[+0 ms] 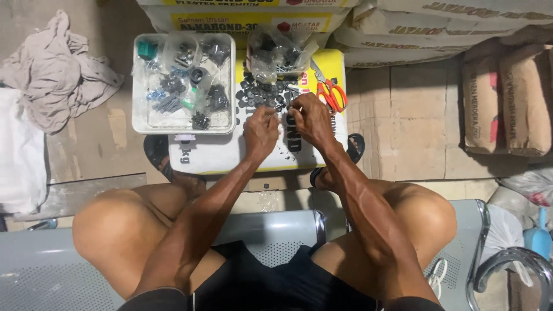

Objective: Sorting and organizing small metal hardware components like nuts and bolts into a plastic storage tray.

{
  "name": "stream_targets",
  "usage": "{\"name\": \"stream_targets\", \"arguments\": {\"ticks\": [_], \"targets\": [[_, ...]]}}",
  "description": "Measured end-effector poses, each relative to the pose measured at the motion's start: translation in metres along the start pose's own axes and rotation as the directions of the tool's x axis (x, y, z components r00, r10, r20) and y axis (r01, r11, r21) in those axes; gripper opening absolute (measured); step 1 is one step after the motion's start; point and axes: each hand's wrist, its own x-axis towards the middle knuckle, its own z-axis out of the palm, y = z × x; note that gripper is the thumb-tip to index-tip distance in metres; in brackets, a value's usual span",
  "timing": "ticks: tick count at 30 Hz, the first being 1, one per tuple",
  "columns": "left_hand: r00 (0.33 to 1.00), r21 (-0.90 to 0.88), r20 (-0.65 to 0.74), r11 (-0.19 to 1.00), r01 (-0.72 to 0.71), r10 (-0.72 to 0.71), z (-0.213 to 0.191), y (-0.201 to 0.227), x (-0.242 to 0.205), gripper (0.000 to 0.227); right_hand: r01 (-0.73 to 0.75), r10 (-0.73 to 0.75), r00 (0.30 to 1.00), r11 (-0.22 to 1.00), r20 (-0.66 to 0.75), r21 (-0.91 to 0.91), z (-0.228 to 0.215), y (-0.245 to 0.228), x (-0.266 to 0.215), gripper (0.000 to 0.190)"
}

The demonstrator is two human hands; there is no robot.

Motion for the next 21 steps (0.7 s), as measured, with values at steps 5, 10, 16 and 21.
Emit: {"name": "stream_targets", "arguments": {"ticks": [5, 10, 16, 21], "targets": [[0.999, 0.37, 0.05, 0.929, -0.002, -0.017, -0.023, -0.021, -0.031, 0.013, 0.002, 0.003, 1.0, 0.95, 0.016, -0.313, 0.027, 0.017, -0.002, 0.017], [0.988, 0.496, 0.148, 0.861, -0.111, 0.043, -0.031, -0.044, -0.025, 0.019, -0.086, 0.089, 0.996, 0.957, -0.003, -0.276, 0.01, 0.026, -0.006, 0.021], [0.994, 0.489, 0.109, 0.869, -0.076, 0.026, -0.027, -0.053, -0.021, 0.02, -0.307, 0.45, 0.865, 0.825, 0.223, -0.475, -0.043, 0.057, -0.038, 0.016], [0.992, 0.619, 0.126, 0.779, -0.101, 0.029, -0.025, -0.052, -0.015, 0.019, -0.265, 0.564, 0.761, 0.721, 0.321, -0.64, -0.043, 0.029, -0.059, 0.019]]}}
